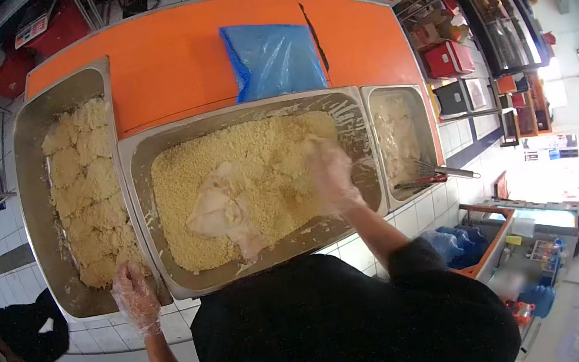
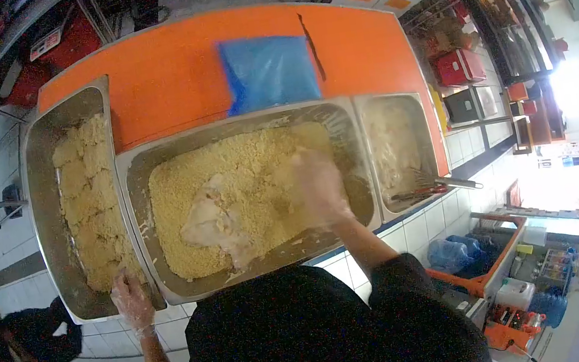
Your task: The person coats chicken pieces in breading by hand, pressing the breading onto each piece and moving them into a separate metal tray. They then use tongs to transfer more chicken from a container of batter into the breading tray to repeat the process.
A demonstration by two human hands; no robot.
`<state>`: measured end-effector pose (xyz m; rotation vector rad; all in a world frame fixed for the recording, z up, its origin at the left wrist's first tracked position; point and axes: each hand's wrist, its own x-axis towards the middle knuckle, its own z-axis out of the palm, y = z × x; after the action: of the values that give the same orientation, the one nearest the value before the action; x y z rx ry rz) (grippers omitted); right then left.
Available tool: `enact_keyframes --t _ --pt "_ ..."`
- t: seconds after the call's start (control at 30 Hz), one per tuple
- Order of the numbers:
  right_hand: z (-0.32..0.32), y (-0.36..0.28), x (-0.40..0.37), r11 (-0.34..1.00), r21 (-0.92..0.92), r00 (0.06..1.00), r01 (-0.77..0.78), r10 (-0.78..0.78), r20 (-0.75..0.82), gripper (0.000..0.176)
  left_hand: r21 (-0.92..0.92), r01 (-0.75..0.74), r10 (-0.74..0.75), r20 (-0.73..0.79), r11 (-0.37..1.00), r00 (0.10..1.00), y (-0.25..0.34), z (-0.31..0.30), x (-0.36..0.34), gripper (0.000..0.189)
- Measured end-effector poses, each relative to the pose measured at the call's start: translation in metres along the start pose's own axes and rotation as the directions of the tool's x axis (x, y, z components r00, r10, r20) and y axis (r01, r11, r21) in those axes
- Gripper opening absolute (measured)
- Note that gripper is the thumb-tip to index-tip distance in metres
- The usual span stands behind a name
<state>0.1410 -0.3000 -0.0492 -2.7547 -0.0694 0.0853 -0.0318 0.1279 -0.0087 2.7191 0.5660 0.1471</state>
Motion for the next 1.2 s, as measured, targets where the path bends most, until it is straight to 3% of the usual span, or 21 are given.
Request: enact_keyframes --t 0.03,0.07,0.13,0.17,0.2,0.23,0.27,0.3,0.33,0.37,0.43,0.57,0.63,0.7,0.9,0.97,1.1,1.17,1.2 --pt "0.023 0.009 0.003 0.903 -0.171 0.901 0.393 -0.416 -0.126 0.049 -0.008 -0.016 0.016 0.002 1.0 1.0 -0.003 0.001 -0.001 0.028" --pt "0.025 0.005 0.007 0.905 -0.172 0.902 0.39 -0.413 -0.124 0.049 -0.014 -0.03 0.03 0.004 0.999 1.0 -0.004 0.001 -0.001 0.027" --pt "0.026 -0.009 0.018 0.8 -0.393 0.857 0.454 -0.512 -0.052 0.044 -0.014 -0.004 0.004 0.042 1.0 0.999 -0.002 -0.002 0.001 0.027" --pt "0.045 -0.005 0.024 0.798 -0.393 0.856 0.457 -0.514 -0.049 0.044 -0.014 0.031 -0.03 0.075 0.999 0.997 -0.001 -0.002 0.001 0.027" --pt "0.074 0.009 0.026 0.906 0.33 0.96 0.263 -0.212 -0.185 0.044 -0.013 0.035 -0.034 0.08 0.999 0.996 -0.001 -0.001 0.0 0.027" --pt "0.081 0.007 0.022 0.465 0.885 0.99 -0.003 0.125 -0.062 0.043 0.0 0.01 -0.01 0.057 1.0 0.998 0.0 -0.001 0.0 0.026" --pt "0.076 0.013 0.008 0.465 0.885 0.989 -0.014 0.135 -0.056 0.043 0.012 -0.018 0.017 0.034 1.0 0.999 0.0 -0.002 0.0 0.025" --pt "0.042 0.0 -0.007 0.932 0.193 0.951 0.307 -0.29 -0.11 0.044 0.009 -0.02 0.019 0.04 1.0 0.999 0.002 -0.005 -0.001 0.025" --pt "0.021 -0.007 -0.016 0.581 -0.596 0.799 0.554 -0.571 0.187 0.044 0.001 -0.008 0.008 0.066 1.0 0.998 0.006 -0.008 0.002 0.025" --pt "0.019 -0.003 -0.019 0.573 -0.603 0.797 0.555 -0.575 0.186 0.044 -0.01 0.007 -0.006 0.088 1.0 0.996 0.009 -0.009 0.005 0.025" --pt "0.017 -0.003 -0.024 0.898 -0.109 0.86 0.426 -0.365 0.358 0.05 0.019 -0.004 0.003 0.07 1.0 0.998 0.007 -0.008 0.003 0.025" --pt "0.016 -0.007 -0.01 0.923 -0.266 0.924 0.277 -0.18 0.336 0.059 0.033 0.071 -0.073 0.065 0.997 0.995 0.005 -0.004 0.001 0.028" --pt "0.032 -0.005 0.0 0.906 -0.229 0.918 0.356 -0.294 0.266 0.062 0.074 0.034 -0.039 0.069 0.997 0.997 -0.001 -0.001 0.004 0.028" --pt "0.035 -0.004 0.001 0.912 -0.229 0.913 0.341 -0.263 0.313 0.066 0.01 0.139 -0.139 0.198 0.99 0.97 -0.001 -0.003 0.008 0.028" --pt "0.022 -0.011 0.006 0.922 -0.2 0.877 0.332 -0.224 0.425 0.074 0.062 0.124 -0.13 0.112 0.99 0.985 0.003 0.001 0.007 0.029" --pt "0.023 -0.007 0.005 0.929 -0.174 0.869 0.327 -0.223 0.442 0.072 -0.073 0.196 -0.183 0.156 0.978 0.971 0.009 -0.001 0.009 0.029" --pt "0.022 -0.008 0.0 0.94 -0.116 0.912 0.321 -0.273 0.306 0.068 0.04 0.099 -0.104 0.156 0.994 0.982 -0.01 0.003 0.004 0.029" --pt "0.021 -0.006 0.001 0.94 -0.123 0.92 0.319 -0.275 0.28 0.067 0.162 -0.139 0.12 0.124 0.977 0.985 -0.029 0.011 -0.006 0.03" --pt "0.028 -0.002 0.002 0.944 -0.105 0.94 0.314 -0.293 0.177 0.066 0.153 -0.154 0.137 0.118 0.976 0.983 -0.029 0.01 -0.004 0.03"
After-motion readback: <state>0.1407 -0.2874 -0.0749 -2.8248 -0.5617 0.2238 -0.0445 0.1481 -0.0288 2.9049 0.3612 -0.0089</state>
